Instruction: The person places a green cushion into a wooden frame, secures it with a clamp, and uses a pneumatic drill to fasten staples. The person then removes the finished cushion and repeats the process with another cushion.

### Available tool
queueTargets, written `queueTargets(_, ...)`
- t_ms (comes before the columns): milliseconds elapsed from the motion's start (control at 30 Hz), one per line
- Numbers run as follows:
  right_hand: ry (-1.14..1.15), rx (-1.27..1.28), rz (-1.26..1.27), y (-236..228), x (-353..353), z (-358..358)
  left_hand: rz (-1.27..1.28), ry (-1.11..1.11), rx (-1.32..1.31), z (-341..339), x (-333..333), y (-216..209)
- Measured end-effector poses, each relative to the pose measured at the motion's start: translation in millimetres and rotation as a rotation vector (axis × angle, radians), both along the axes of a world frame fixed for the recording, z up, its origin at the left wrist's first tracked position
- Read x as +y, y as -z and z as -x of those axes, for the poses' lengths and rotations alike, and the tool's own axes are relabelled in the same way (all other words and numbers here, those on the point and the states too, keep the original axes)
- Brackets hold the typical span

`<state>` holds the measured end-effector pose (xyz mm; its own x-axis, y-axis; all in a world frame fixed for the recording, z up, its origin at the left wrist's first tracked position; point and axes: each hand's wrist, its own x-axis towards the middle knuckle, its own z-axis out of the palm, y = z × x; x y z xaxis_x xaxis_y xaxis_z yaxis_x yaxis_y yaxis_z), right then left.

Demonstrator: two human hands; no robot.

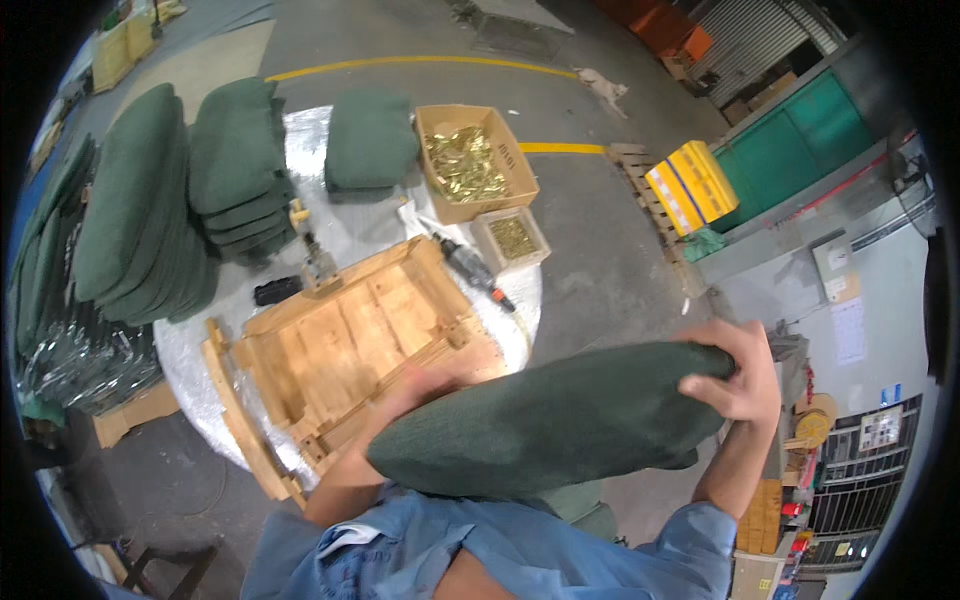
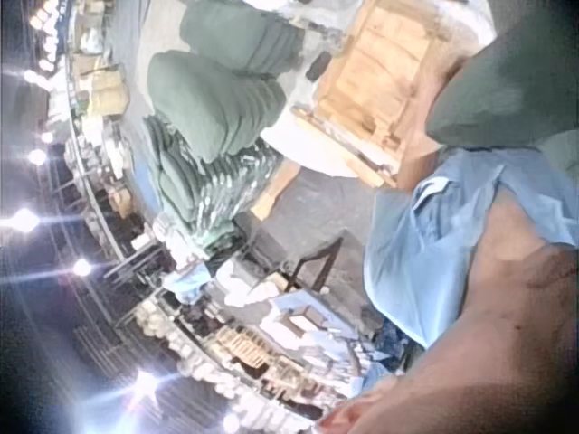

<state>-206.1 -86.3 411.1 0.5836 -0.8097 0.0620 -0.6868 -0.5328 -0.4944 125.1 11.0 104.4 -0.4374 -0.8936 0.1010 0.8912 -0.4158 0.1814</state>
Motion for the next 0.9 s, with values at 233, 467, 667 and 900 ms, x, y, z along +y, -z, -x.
queueTargets(233, -0.046, -0.264, 0.152, 61, -79, -24, 0.059, 0.381, 0.139, -19, 3, -17)
queueTargets(467, 0.200, -0.361, 0.382, 134, -50, -127, -0.259, 0.056, -0.783, -36, 16, -37)
queueTargets(667, 0.623, -0.791, -0.645, 298, 108, -72, -0.430, -0.181, -0.547, -30, 37, 31)
queueTargets(900, 0.636, -1.242, -0.636, 293, 81, -94, 0.663, -0.500, -0.920, 14, -58, -89)
